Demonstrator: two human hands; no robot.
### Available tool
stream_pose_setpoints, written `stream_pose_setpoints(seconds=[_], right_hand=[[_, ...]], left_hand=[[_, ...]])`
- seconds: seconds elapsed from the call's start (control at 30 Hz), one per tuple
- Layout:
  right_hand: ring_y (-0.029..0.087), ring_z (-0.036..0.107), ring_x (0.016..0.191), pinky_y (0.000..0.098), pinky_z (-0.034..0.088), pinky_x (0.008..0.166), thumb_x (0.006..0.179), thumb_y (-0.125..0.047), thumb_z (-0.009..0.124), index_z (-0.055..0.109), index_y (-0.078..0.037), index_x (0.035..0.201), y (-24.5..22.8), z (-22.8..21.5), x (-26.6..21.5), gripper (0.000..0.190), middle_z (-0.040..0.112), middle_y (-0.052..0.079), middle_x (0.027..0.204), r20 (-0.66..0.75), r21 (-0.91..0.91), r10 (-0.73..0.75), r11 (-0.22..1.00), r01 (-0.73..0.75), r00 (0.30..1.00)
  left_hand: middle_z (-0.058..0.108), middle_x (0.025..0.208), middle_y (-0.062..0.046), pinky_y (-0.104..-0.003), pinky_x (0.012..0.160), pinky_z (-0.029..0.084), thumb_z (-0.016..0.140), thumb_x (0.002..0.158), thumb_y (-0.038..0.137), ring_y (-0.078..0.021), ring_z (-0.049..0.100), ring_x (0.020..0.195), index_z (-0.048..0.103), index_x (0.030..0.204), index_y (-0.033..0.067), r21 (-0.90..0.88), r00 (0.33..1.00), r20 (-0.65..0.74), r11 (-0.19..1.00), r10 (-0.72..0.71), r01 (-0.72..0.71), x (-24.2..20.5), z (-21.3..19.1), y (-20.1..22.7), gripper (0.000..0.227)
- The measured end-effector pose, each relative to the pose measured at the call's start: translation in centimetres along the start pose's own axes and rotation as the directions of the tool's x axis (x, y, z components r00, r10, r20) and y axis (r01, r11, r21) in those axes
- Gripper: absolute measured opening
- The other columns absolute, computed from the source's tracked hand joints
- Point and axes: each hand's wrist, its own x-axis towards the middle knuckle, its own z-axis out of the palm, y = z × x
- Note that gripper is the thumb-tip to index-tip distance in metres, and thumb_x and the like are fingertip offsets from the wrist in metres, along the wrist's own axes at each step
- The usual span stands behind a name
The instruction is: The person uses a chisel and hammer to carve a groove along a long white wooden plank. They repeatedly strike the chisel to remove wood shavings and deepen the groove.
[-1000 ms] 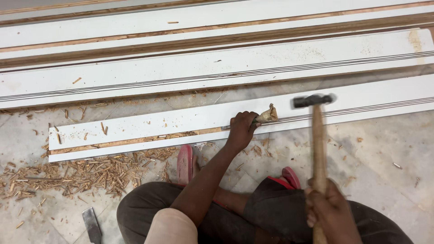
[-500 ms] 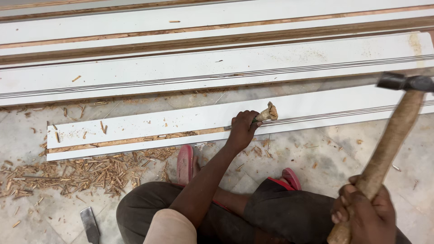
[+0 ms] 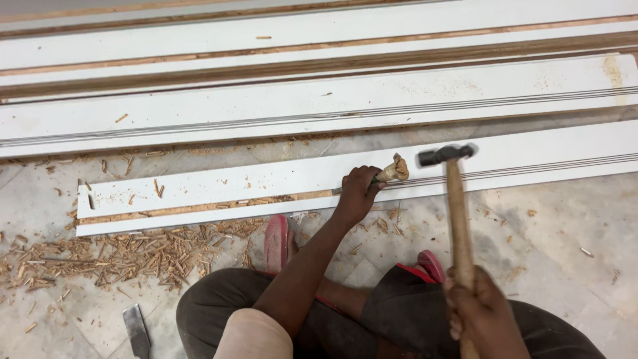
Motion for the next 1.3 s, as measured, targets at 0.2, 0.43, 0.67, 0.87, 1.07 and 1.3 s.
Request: stream_pose_setpoints(seconds=[0.2,0.43,0.67,0.87,1.07,1.3], right_hand=[[0.016,0.051,0.045,0.0329,0.044,0.042,0.089,-0.009,0.056,0.051,-0.003,0.116,-1.6,1.9,-1.0,0.027,0.056,0.006,0.066,-0.202,-0.052,-0.195,0.981,0.189,0.96],[0.015,0.043,0.045,0.0337,0.039,0.04,0.087,-0.007,0.06,0.057,-0.002,0.111,-2.1,0.0,-0.8,0.024,0.049,0.004,0.065,-0.027,0.075,0.053,0.996,-0.051,0.998],[0.02,0.048,0.045,0.0358,0.042,0.042,0.093,-0.014,0.063,0.054,-0.004,0.107,-0.2,1.6,0.5,0.019,0.052,0.011,0.067,-0.07,-0.055,0.045,0.997,-0.048,0.997],[0.016,0.043,0.049,0.0343,0.041,0.042,0.092,-0.011,0.061,0.055,-0.003,0.113,-1.9,-0.3,-0.1,0.023,0.049,0.007,0.072,-0.049,0.081,0.045,0.996,-0.041,0.998],[0.014,0.043,0.051,0.0323,0.04,0.043,0.095,-0.011,0.055,0.052,-0.003,0.118,-3.3,-1.4,-0.8,0.025,0.05,0.007,0.076,-0.193,0.176,-0.068,0.979,0.103,0.979],[0.014,0.044,0.05,0.0321,0.04,0.043,0.095,-0.013,0.058,0.053,-0.001,0.113,-0.5,-0.9,0.2,0.022,0.05,0.007,0.074,-0.035,0.193,0.003,0.981,0.004,0.999]], left_hand=[[0.065,0.102,-0.01,-0.048,0.095,0.039,0.066,0.098,0.024,-0.0304,0.058,0.105,0.064,0.117,0.0073,0.031,0.999,0.007,0.999,-0.033,0.033,0.1,0.3,0.2,0.025],[0.065,0.103,-0.01,-0.048,0.095,0.039,0.066,0.098,0.024,-0.0307,0.058,0.105,0.064,0.118,0.0078,0.051,0.999,0.033,0.998,-0.042,0.041,-0.2,0.5,-0.2,0.026],[0.066,0.103,-0.008,-0.049,0.092,0.039,0.067,0.096,0.023,-0.0302,0.058,0.105,0.066,0.117,0.0092,0.133,0.998,0.025,0.99,-0.052,0.048,0.0,0.2,-0.4,0.025],[0.066,0.101,-0.008,-0.049,0.091,0.039,0.068,0.096,0.023,-0.0294,0.059,0.103,0.066,0.116,0.0104,0.157,0.996,0.027,0.984,-0.086,0.08,-0.3,-0.1,-0.6,0.024],[0.067,0.101,-0.009,-0.051,0.087,0.041,0.07,0.093,0.021,-0.0324,0.059,0.102,0.067,0.114,0.0109,0.187,0.999,-0.027,0.982,-0.034,0.038,-0.9,-0.5,-3.5,0.024],[0.066,0.089,-0.015,-0.053,0.071,0.045,0.071,0.094,0.016,-0.0366,0.061,0.086,0.067,0.11,0.0093,0.42,0.88,-0.474,0.877,-0.008,0.234,-1.2,-11.5,-7.3,0.017]])
